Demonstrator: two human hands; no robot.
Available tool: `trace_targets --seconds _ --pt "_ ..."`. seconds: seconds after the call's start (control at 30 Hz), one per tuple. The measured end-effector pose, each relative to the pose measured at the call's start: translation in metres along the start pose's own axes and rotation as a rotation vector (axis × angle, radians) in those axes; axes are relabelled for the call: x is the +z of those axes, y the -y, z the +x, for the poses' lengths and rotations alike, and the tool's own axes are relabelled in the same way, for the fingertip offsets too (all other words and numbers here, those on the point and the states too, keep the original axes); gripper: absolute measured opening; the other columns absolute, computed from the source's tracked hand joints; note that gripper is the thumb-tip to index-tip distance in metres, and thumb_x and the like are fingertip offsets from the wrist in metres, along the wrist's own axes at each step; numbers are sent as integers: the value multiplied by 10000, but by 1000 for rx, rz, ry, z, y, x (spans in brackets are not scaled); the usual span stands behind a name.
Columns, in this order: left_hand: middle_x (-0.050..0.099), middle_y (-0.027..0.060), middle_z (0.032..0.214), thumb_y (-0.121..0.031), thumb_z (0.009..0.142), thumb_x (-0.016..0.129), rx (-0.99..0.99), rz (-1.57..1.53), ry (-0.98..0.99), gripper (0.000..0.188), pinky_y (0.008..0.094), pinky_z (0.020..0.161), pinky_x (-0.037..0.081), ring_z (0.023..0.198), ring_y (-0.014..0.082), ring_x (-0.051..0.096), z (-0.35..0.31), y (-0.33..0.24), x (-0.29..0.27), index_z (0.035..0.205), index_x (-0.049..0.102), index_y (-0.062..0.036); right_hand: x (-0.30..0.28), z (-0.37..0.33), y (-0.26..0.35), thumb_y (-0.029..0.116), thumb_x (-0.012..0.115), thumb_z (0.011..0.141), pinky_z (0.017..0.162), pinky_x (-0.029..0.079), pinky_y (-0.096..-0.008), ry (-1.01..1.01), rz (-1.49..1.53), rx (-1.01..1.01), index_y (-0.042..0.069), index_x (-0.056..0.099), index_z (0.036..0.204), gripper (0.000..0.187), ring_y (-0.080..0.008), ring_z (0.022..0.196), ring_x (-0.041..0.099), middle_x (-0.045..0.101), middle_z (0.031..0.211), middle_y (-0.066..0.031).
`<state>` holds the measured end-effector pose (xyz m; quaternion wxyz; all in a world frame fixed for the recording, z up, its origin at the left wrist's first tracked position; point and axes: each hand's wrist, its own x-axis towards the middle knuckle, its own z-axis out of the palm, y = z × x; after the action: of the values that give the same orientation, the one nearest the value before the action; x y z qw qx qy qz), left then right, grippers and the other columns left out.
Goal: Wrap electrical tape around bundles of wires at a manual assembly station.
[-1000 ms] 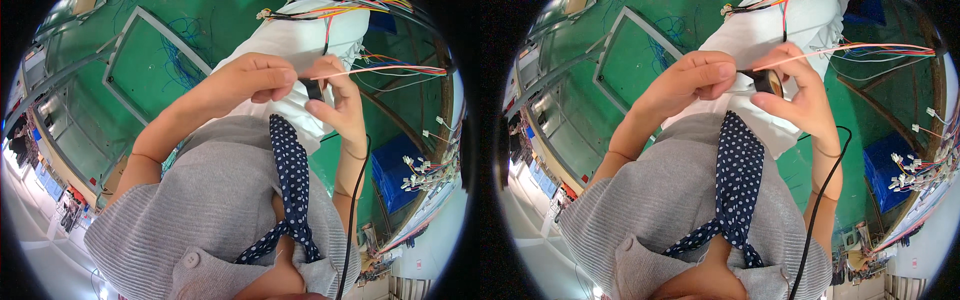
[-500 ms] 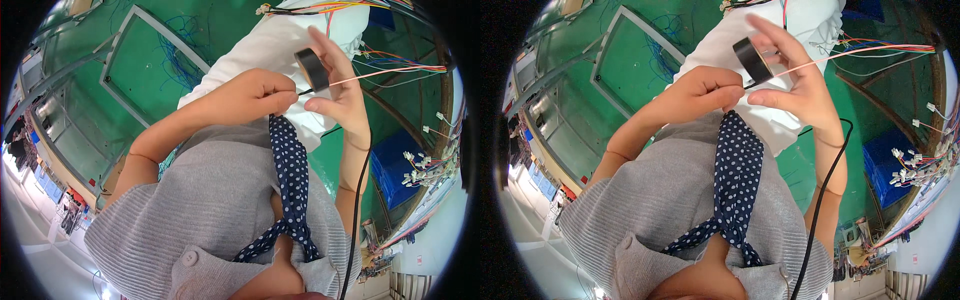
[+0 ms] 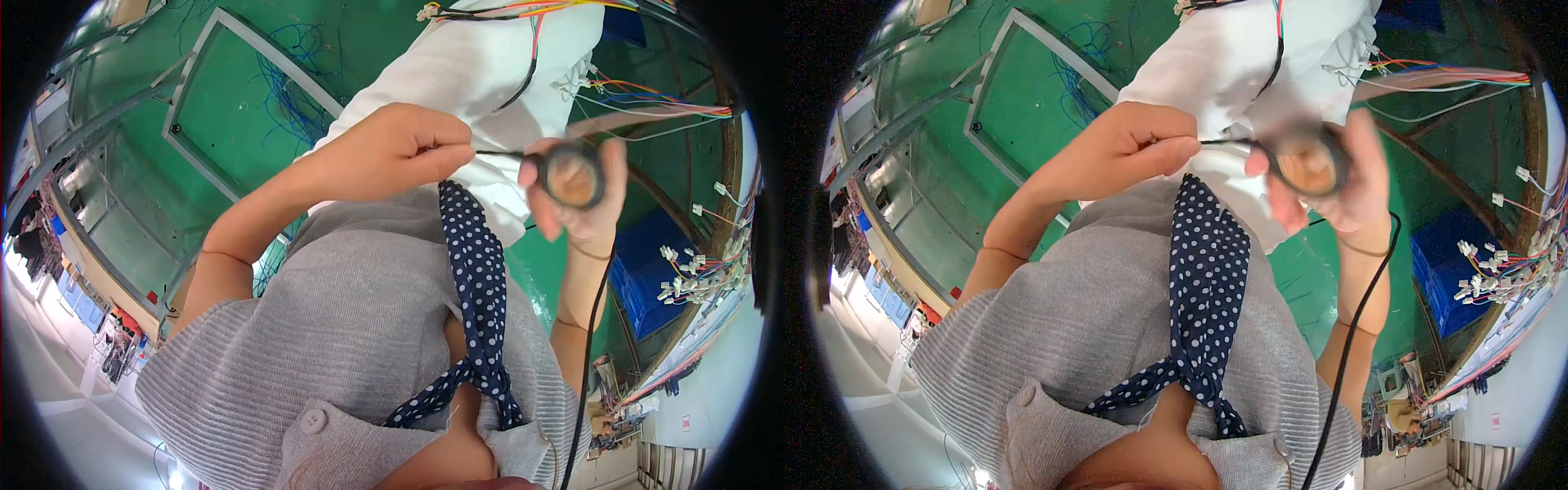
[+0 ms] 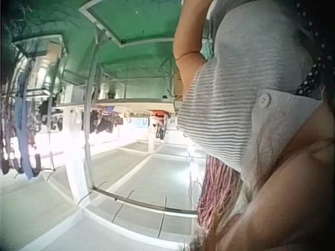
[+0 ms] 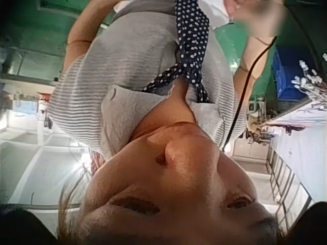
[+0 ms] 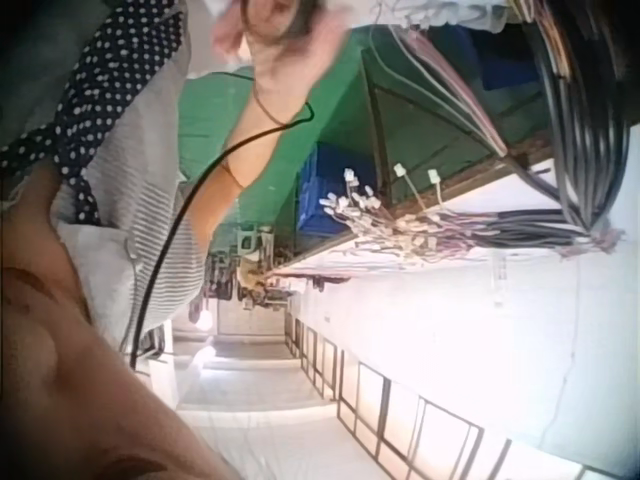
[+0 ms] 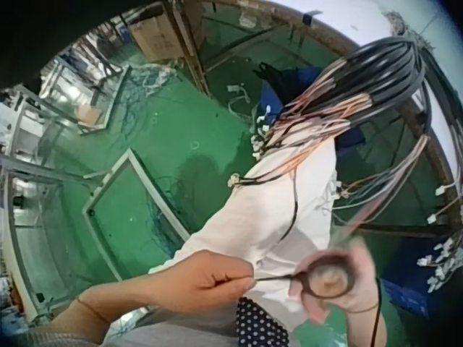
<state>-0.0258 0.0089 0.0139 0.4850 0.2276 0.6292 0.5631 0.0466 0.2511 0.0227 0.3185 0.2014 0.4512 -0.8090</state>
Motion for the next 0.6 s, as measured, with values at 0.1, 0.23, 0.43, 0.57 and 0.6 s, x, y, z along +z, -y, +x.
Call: trace_targets --seconds 0.1,0.23,0.43,0.57,0.6 --pt "458 -20 634 -215 946 498 -27 16 -13 301 254 563 348 619 65 397 -2 -2 0 715 510 -22 -28 7 3 686 479 820 481 418 -202 380 461 -132 -101 485 1146 852 -118 564 566 606 721 -105" --pt "477 -26 661 -262 960 486 -35 -194 50 330 232 592 351 641 59 404 -1 4 1 718 523 -40 -22 30 -13 699 614 711 973 345 -312 -73 -275 -380 -38 414 1302 965 -192 1148 474 506 1226 -150" --pt "504 -45 699 -288 963 492 -201 -373 158 318 209 635 352 672 39 407 -6 -12 -6 744 544 -65 -3 47 3 249 828 629 916 385 -299 186 -446 -651 8 524 1240 723 -184 1020 524 550 1105 -83" --pt "501 -43 690 -293 964 493 -109 -273 85 321 217 633 350 664 48 402 -6 -12 -13 744 544 -64 -22 39 4 364 766 686 792 416 -277 188 -766 -522 -32 587 1098 599 -173 891 533 570 999 -95" --pt "501 -43 690 -293 964 493 -111 -274 81 321 217 633 350 664 48 402 -5 -8 -13 744 544 -64 -24 35 3 453 742 710 744 426 -270 152 -813 -461 -57 589 1057 635 -171 843 538 577 949 -103"
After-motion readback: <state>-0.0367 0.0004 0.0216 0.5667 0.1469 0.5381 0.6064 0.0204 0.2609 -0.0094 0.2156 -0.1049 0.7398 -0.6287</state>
